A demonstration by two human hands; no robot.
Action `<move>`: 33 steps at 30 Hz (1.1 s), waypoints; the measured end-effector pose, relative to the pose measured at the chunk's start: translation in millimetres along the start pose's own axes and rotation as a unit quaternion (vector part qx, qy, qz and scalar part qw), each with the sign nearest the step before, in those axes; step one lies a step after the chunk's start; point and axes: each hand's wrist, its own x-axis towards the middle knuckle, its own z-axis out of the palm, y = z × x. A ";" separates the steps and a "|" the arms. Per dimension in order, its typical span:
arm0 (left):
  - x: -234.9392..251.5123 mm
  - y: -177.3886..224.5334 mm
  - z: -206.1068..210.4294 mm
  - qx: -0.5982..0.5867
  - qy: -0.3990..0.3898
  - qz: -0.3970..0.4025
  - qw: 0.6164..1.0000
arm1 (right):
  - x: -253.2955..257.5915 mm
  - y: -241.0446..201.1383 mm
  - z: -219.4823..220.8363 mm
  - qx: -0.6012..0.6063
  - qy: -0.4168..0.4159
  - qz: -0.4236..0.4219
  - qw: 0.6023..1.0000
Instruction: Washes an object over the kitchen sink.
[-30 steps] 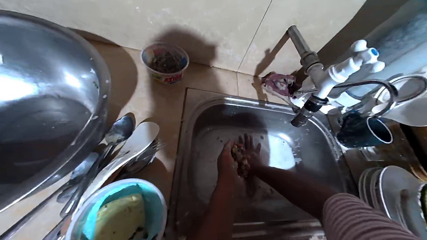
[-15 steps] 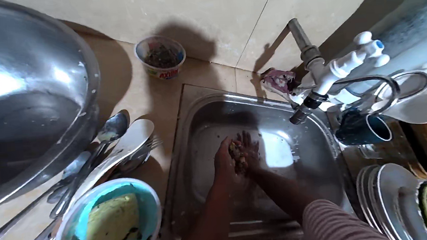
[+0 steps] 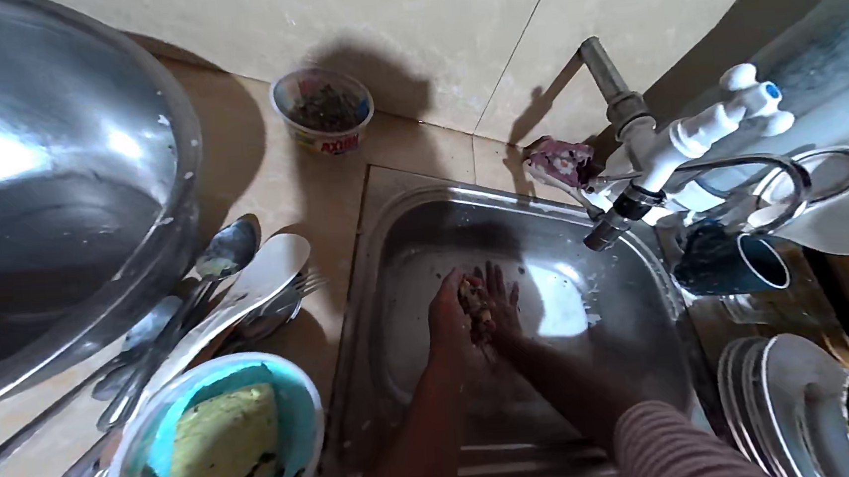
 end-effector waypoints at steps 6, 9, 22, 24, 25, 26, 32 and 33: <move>-3.2 -2.7 -0.9 0.003 -0.008 -0.004 1.000 | -6.0 0.6 -7.5 0.008 -0.023 -0.021 0.999; 0.4 0.1 0.0 -0.005 0.003 0.001 1.000 | -1.3 2.6 2.0 0.017 0.012 -0.024 0.999; -2.4 -3.1 -0.9 -0.015 -0.007 -0.006 1.000 | -5.4 -1.9 -3.6 0.036 -0.007 0.000 0.999; -2.4 -2.9 -0.2 -0.013 -0.008 -0.003 1.000 | -7.3 3.9 -2.5 0.043 -0.016 -0.004 0.999; -1.8 -2.5 1.3 -0.014 -0.014 -0.001 1.000 | -8.1 6.3 -0.5 0.047 0.003 -0.012 0.999; -1.4 -1.9 2.3 -0.013 -0.019 0.001 1.000 | -7.3 6.1 2.4 0.047 0.030 -0.023 0.998; -3.1 -7.2 1.7 -0.012 -0.036 -0.011 0.999 | -9.9 -2.3 10.6 0.051 0.037 0.014 0.998; -2.7 -6.4 2.8 -0.015 -0.032 -0.009 0.999 | -13.2 -2.2 12.0 0.059 0.048 0.006 0.997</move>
